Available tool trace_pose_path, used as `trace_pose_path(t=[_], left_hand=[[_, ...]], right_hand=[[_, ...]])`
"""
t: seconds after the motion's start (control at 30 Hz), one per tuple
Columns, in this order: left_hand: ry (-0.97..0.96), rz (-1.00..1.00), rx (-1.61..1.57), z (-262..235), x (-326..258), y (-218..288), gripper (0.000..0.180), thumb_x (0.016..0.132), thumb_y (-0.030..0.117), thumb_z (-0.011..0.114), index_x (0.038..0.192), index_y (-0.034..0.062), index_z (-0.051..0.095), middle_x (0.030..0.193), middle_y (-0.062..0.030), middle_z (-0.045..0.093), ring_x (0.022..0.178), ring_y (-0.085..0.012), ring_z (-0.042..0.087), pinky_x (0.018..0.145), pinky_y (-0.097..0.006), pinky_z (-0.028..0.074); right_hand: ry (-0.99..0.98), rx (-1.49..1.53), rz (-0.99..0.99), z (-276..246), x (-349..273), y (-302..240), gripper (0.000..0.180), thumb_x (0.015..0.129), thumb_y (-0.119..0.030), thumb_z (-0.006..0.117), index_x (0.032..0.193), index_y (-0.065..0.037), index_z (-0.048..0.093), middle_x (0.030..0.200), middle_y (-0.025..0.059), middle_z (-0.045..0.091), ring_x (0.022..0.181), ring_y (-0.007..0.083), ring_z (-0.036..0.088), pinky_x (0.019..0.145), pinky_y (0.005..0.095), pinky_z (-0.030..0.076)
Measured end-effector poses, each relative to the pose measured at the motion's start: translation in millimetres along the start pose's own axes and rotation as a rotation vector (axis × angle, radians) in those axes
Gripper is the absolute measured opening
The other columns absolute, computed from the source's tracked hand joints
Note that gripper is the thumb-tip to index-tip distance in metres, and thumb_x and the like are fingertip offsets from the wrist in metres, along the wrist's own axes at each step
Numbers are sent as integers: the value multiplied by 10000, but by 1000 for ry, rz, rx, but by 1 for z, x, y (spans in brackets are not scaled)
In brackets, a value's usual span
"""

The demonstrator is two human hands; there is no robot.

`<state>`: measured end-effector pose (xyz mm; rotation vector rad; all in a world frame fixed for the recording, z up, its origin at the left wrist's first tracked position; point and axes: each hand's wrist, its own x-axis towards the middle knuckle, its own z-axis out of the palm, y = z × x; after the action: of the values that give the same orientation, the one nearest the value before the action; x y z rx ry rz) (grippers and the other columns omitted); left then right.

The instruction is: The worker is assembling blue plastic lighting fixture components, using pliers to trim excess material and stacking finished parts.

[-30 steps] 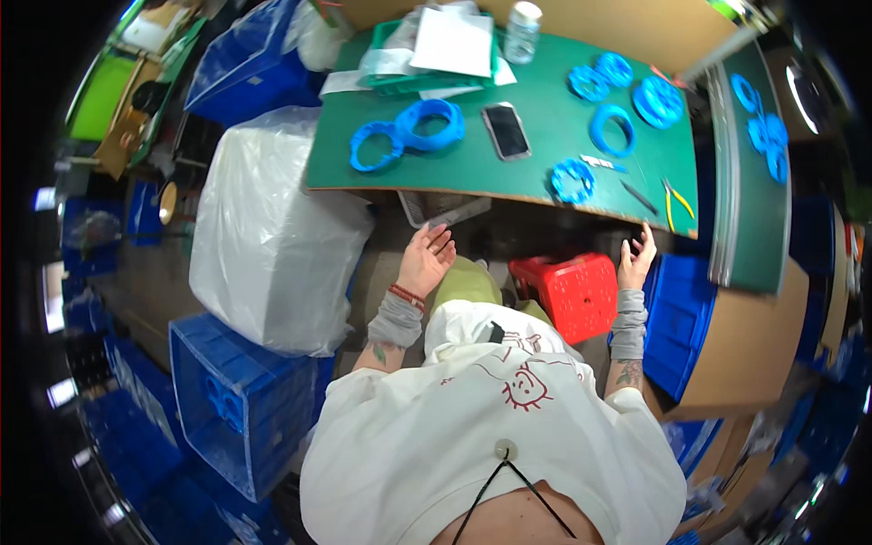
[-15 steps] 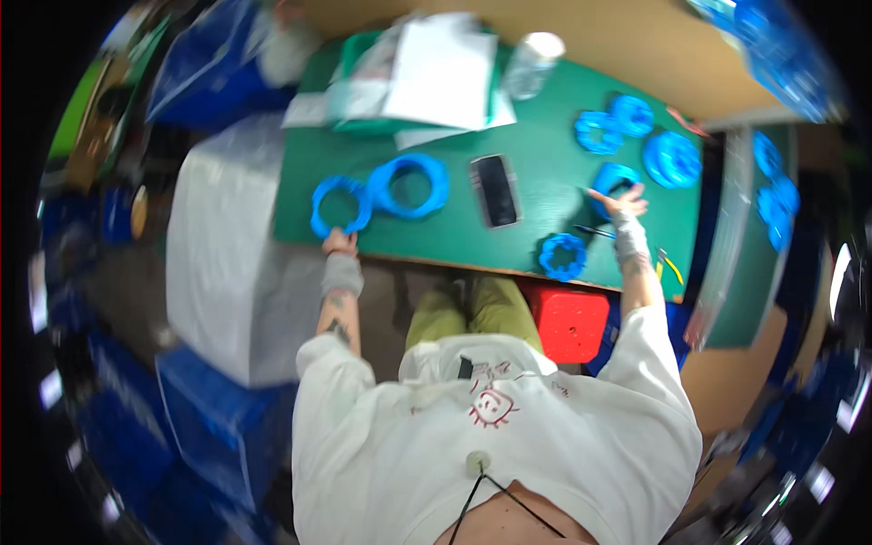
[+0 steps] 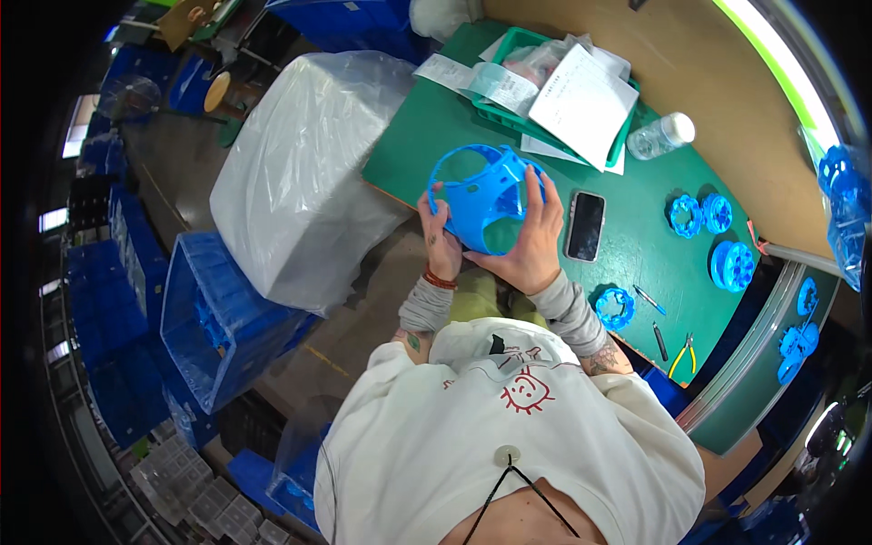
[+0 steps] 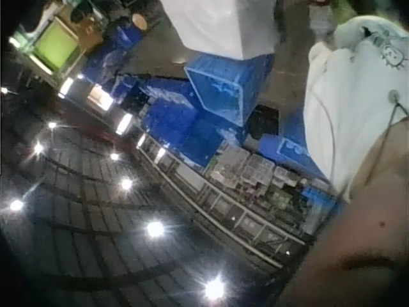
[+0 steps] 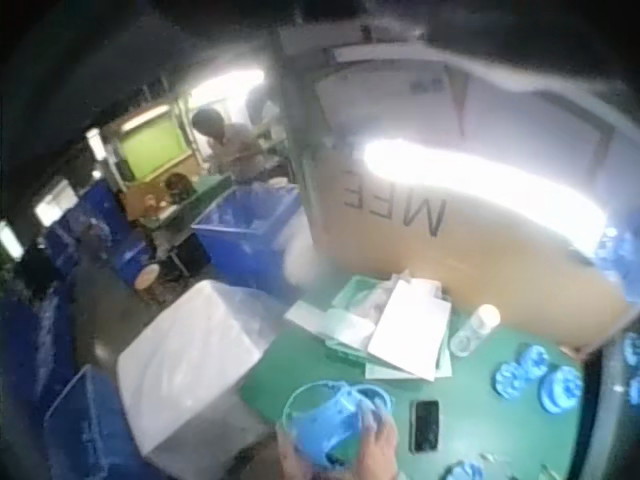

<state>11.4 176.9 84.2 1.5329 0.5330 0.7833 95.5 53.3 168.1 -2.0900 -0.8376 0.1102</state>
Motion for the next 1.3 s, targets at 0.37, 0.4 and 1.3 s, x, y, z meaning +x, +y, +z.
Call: trace_pose_path(t=[0.37, 0.4, 1.3], left_hand=[[-157, -268, -490, -55, 14, -11, 737, 762, 299, 625, 1315, 54, 206, 1199, -91, 395, 1028, -188, 459, 873, -339, 433], [-166, -281, -501, -57, 14, -13, 737, 762, 299, 625, 1315, 54, 206, 1199, -91, 395, 1028, -188, 459, 873, -339, 433], [-57, -837, -1299, -51, -67, -139, 546, 674, 47, 600, 1194, 135, 460, 1186, 24, 467, 1151, -209, 440, 825, -446, 479]], right_hand=[[-11, -176, 99, 83, 16, -42, 1191, 467, -399, 813, 1402, -119, 131, 1333, 267, 198, 1208, 446, 250, 965, 528, 223], [-30, -204, 122, 86, 17, -39, 1205, 462, -397, 814, 1406, -119, 118, 1346, 275, 178, 1214, 450, 242, 966, 532, 222], [-665, 30, 139, 160, 99, 230, 342, 659, -165, 625, 936, 16, 540, 794, 114, 590, 720, 185, 540, 658, 312, 453]])
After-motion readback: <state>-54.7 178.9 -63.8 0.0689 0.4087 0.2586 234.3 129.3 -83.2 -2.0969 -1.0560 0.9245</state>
